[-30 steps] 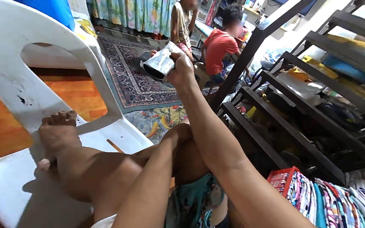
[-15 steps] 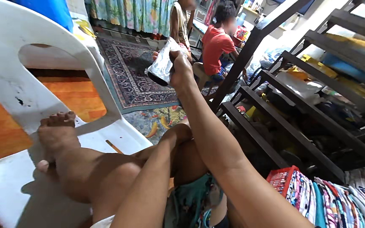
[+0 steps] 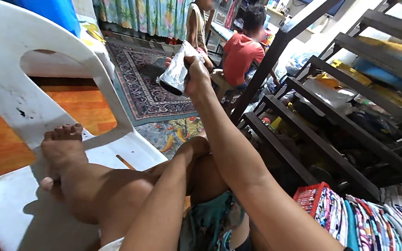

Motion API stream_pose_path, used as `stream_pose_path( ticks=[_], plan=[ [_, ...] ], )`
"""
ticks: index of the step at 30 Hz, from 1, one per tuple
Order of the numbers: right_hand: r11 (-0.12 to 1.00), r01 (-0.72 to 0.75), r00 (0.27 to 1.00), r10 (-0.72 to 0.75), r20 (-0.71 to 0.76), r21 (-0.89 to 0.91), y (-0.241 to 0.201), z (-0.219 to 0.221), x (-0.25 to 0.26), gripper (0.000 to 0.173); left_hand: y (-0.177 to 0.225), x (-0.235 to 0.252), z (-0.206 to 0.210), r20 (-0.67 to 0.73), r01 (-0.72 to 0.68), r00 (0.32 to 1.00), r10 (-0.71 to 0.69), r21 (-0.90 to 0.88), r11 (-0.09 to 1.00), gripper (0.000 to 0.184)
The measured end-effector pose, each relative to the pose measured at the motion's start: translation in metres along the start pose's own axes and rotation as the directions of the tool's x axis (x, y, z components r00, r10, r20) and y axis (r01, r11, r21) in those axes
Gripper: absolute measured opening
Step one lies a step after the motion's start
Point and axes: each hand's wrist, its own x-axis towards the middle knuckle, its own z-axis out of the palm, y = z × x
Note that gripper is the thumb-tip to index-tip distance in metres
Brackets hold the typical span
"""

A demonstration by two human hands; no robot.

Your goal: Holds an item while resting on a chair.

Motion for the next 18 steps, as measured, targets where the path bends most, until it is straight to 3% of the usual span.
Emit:
stream_pose_path(
  ticks=[18],
  plan=[
    [0.987, -0.019, 0.999, 0.015, 0.029, 0.159, 0.005, -0.001, 0.009, 0.025, -0.003, 0.005, 0.002, -0.025, -0.007, 1.0, 0.006, -0.054, 0.999, 0.025]
  ],
)
